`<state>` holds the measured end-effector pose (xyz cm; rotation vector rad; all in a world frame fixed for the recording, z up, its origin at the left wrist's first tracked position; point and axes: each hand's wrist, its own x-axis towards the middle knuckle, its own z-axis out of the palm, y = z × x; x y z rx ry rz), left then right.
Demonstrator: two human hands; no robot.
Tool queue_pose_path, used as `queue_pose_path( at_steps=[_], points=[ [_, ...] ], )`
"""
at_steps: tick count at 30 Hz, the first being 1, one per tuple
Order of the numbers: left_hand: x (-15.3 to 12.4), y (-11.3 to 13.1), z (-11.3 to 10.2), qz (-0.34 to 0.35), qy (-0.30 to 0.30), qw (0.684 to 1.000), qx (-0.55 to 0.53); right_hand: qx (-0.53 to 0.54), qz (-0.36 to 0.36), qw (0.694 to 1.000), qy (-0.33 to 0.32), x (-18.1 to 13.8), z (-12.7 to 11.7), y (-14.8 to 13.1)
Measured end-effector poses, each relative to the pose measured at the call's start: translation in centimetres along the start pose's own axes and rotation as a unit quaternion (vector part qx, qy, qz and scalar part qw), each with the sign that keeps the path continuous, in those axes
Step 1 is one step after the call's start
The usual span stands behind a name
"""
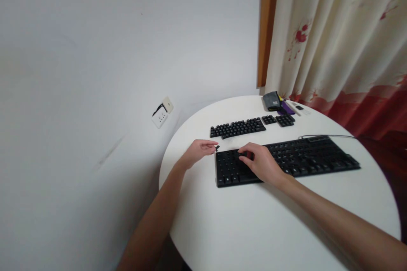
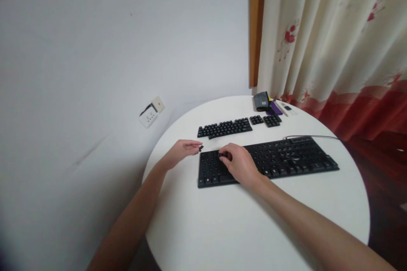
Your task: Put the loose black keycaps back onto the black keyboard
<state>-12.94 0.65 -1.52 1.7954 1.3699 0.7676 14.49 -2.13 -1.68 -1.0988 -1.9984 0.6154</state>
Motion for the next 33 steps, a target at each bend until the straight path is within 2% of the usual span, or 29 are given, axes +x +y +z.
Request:
queue_pose_path(
  at_steps=[3, 6, 13, 18, 26, 33],
  points=[
    [-0.8, 1.3, -0.3, -0.048, -0.111, 0.99, -0.065, -0.005, -0.003, 1.0, -0.006, 0.1, 0.0, 0.1],
    [-1.4, 2.5, -0.3, -0.058, -0.182, 0.98, -0.059, -0.01, -0.012, 1.0, -0.01, 0.0, 0.0, 0.2],
    [-1.8, 3.1, 0.7, -0.002, -0.253, 0.967, 0.004, -0.012, -0.018, 0.999, -0.029, -0.3, 0.5, 0.0],
    [-1.9, 3.3, 1.2, 0.015, -0.264, 0.964, 0.029, -0.013, -0.012, 0.999, -0.041, -0.4, 0.7, -0.2],
    [-2.4, 4.1, 1.6, 0.058, -0.227, 0.97, 0.06, -0.007, -0.019, 0.999, -0.047, -0.5, 1.0, -0.3],
    [-2.5, 4.1, 2.1, 0.064, -0.214, 0.972, 0.079, 0.016, -0.017, 0.998, -0.063, -0.8, 1.5, -0.4]
  ],
)
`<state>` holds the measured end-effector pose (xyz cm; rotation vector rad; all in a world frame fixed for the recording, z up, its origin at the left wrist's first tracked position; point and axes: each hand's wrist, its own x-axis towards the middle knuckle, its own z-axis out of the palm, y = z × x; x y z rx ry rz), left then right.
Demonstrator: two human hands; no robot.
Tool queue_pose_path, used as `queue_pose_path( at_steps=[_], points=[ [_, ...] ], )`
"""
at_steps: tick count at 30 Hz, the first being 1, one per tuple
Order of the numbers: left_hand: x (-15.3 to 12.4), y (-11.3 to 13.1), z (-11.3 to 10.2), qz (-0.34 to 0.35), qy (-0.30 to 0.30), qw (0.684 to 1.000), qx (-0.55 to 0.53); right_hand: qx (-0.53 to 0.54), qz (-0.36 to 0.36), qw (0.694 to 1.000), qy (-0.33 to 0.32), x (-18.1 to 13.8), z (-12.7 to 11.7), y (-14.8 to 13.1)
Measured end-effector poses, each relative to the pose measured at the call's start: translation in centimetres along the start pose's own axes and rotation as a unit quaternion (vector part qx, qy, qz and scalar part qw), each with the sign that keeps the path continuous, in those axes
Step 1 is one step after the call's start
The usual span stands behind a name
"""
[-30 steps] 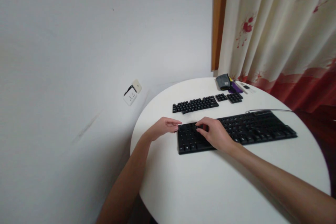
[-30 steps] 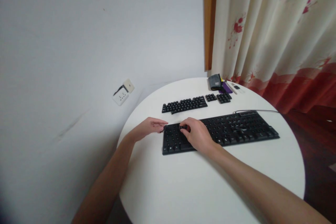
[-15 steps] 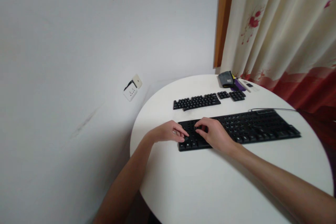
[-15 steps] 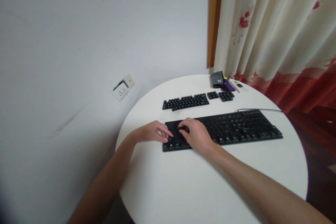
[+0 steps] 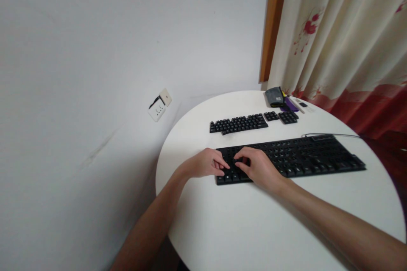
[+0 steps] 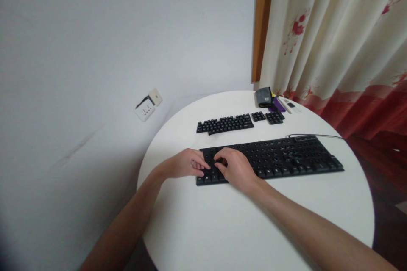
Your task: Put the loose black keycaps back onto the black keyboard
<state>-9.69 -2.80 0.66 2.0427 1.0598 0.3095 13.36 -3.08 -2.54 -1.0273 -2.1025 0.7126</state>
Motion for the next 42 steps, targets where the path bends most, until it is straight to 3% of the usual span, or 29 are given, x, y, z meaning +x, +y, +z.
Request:
queue_pose_path(
  at_steps=[7, 15, 24, 42],
  points=[
    [0.3, -0.8, 0.0, 0.01, 0.001, 1.0, -0.006, 0.009, -0.002, 0.999, -0.036, -0.5, 0.9, -0.2],
    [0.3, -0.9, 0.1, -0.054, 0.015, 0.998, -0.02, 0.014, -0.035, 0.997, -0.07, -0.6, 1.1, 0.0],
    [0.3, -0.9, 0.2, -0.061, 0.016, 0.998, -0.026, -0.096, -0.099, 0.984, -0.114, -0.6, 0.1, -1.2],
    [0.7, -1.7, 0.6, -0.098, 0.046, 0.994, -0.006, -0.173, -0.092, 0.965, -0.173, -0.5, -1.1, -2.4]
  ],
)
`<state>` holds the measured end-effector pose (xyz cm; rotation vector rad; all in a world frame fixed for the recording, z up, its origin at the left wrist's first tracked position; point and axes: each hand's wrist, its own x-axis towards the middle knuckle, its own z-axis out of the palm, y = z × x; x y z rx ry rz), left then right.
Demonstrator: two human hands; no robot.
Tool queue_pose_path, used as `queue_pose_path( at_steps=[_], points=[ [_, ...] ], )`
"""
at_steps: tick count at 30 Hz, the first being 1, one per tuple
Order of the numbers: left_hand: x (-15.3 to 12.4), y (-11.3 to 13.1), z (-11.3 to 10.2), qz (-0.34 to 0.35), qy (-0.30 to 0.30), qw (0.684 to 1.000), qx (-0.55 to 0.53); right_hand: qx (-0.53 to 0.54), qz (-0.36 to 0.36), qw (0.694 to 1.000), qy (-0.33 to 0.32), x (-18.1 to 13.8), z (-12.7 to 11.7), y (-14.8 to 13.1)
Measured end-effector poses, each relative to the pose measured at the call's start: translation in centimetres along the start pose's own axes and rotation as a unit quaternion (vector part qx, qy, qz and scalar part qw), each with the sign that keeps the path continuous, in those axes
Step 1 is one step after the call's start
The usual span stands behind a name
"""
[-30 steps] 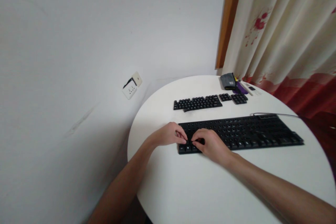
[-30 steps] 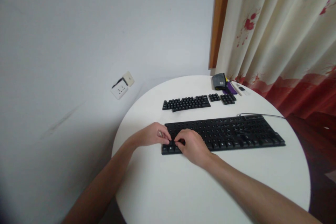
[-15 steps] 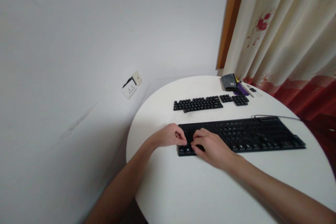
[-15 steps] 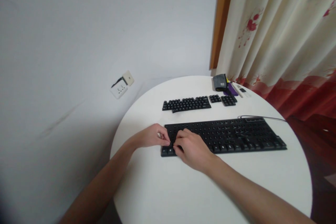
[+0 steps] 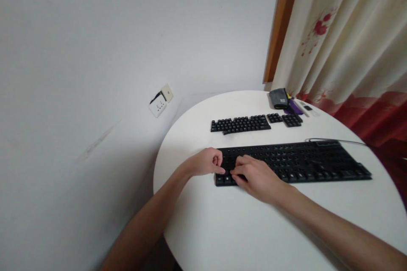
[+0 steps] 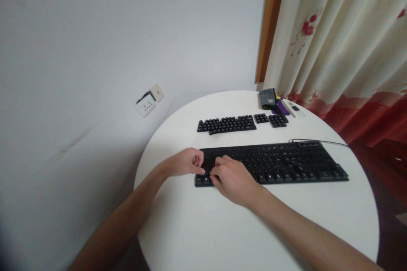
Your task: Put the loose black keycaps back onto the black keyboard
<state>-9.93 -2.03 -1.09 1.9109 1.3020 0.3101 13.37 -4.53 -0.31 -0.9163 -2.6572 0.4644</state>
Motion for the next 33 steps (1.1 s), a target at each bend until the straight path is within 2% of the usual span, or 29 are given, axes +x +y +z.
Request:
queue_pose_path(
  at_steps=[5, 9, 12, 14, 16, 19, 24, 30, 33],
  points=[
    [0.1, -0.4, 0.0, -0.011, -0.005, 1.0, 0.014, -0.015, 0.015, 1.0, -0.022, -0.1, 0.0, 0.0],
    [0.0, -0.3, -0.2, -0.007, -0.012, 1.0, 0.001, 0.017, 0.004, 0.999, -0.03, -0.1, 0.2, 0.6],
    [0.1, -0.1, -0.4, 0.02, 0.002, 0.999, -0.027, 0.057, 0.032, 0.998, 0.02, -0.1, 0.2, 1.3],
    [0.4, -0.1, -0.4, 0.034, 0.043, 0.998, -0.041, 0.078, 0.066, 0.992, 0.078, 0.0, 0.2, 1.8],
    [0.7, -0.2, -0.4, 0.038, 0.078, 0.995, -0.045, 0.09, 0.073, 0.987, 0.108, 0.0, 0.2, 2.1],
    [0.9, -0.3, -0.4, 0.048, 0.098, 0.993, -0.053, 0.098, 0.041, 0.99, 0.091, -0.1, 0.3, 2.0],
    [0.9, -0.4, -0.4, 0.066, 0.093, 0.992, -0.045, 0.083, -0.003, 0.995, 0.053, -0.3, 1.2, 0.7],
    [2.1, -1.4, -0.2, 0.059, 0.237, 0.97, 0.006, 0.029, -0.033, 0.997, 0.064, -0.4, 1.7, -0.7],
    [2.7, -1.8, 0.0, 0.046, 0.281, 0.958, 0.024, 0.006, -0.032, 0.998, 0.053, -0.5, 1.7, -1.0]
  ],
)
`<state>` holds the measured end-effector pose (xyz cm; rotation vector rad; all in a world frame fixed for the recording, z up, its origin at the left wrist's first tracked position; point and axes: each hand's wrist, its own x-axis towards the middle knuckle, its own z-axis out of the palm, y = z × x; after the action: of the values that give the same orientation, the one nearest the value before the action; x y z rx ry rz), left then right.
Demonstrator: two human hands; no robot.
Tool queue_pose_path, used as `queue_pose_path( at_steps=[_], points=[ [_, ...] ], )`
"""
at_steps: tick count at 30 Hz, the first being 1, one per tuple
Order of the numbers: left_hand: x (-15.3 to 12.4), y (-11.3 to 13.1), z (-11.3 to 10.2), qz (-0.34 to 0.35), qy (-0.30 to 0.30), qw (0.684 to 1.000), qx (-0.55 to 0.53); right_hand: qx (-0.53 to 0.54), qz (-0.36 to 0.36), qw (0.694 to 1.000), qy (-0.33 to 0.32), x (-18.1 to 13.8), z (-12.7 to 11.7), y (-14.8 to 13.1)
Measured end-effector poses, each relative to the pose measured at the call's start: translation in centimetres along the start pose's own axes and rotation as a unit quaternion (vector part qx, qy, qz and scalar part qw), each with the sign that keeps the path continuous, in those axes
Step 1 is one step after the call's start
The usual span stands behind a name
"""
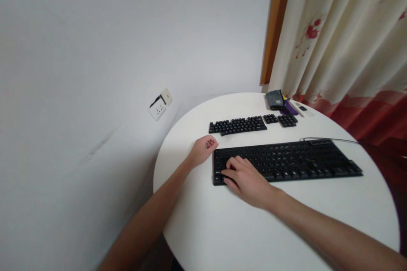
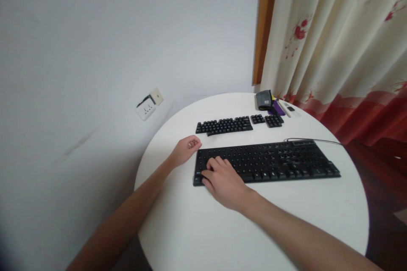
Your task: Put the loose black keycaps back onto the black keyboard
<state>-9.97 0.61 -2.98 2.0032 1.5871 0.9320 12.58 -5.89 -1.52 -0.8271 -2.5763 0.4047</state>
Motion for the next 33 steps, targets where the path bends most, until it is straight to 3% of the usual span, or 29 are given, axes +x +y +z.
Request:
queue_pose_path(
  at_steps=[7, 14, 20, 26, 33],
  points=[
    [0.5, 0.5, 0.1, 0.005, 0.05, 0.998, 0.043, -0.036, -0.006, 0.999, 0.013, -0.1, 0.2, -0.6],
    [4.6, 1.9, -0.6, 0.038, 0.054, 0.994, 0.084, -0.028, -0.001, 0.999, 0.016, -0.2, 0.1, -1.0],
    [6.0, 0.6, 0.8, 0.049, 0.107, 0.982, 0.147, 0.008, 0.023, 0.997, 0.073, -0.1, -0.4, -0.9],
    [5.5, -1.1, 1.8, 0.094, 0.07, 0.975, 0.188, 0.021, 0.036, 0.997, 0.068, 0.1, -0.2, -0.2],
    [5.8, -1.3, 2.2, 0.127, 0.035, 0.966, 0.221, 0.049, 0.037, 0.995, 0.074, 0.1, -0.1, -0.1]
  ],
)
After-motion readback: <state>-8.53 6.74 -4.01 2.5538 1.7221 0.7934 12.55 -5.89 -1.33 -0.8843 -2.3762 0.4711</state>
